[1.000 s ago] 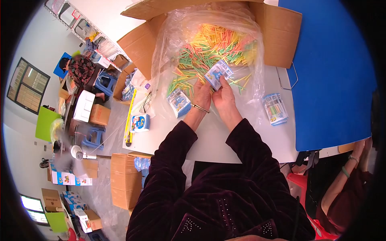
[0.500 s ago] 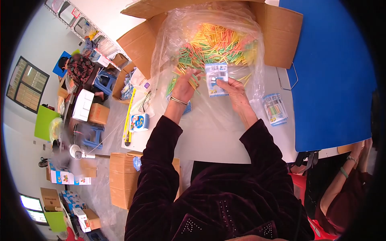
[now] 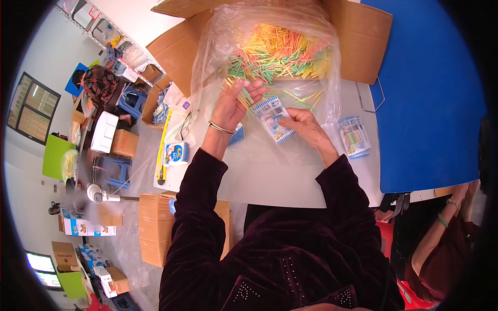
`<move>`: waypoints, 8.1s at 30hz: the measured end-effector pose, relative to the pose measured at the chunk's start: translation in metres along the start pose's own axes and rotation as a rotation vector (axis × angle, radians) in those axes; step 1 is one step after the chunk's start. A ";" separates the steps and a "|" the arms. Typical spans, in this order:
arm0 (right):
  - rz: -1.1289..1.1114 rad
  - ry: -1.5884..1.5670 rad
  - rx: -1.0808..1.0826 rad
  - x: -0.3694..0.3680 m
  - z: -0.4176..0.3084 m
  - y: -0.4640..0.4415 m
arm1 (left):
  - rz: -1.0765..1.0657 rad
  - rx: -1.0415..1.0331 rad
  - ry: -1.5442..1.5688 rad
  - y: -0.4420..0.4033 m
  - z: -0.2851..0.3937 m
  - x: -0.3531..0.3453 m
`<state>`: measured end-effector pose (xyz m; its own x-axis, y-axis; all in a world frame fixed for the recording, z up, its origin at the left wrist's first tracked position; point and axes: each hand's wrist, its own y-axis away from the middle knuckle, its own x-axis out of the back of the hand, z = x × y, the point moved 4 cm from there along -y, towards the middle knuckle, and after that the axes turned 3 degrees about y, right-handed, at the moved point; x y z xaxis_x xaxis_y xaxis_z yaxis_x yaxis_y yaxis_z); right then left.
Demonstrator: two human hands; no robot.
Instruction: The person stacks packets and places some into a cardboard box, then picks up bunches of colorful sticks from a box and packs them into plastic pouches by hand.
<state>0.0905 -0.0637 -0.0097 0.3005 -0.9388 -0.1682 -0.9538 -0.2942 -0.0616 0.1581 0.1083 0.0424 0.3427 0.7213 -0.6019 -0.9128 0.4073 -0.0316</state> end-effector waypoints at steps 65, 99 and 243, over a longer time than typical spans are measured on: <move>-0.032 0.184 0.016 -0.005 -0.004 0.012 | -0.105 -0.153 -0.020 0.029 -0.007 -0.037; -0.099 0.037 0.027 -0.007 -0.005 0.017 | -0.210 -0.055 -0.446 0.043 -0.024 -0.045; 0.617 1.116 -0.042 0.132 -0.040 0.130 | -0.260 -0.040 -0.813 0.044 -0.018 -0.084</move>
<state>0.0053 -0.2331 -0.0005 -0.3414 -0.5554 0.7583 -0.9377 0.2565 -0.2342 0.0852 0.0555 0.0773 0.5814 0.7917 0.1876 -0.7849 0.6065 -0.1270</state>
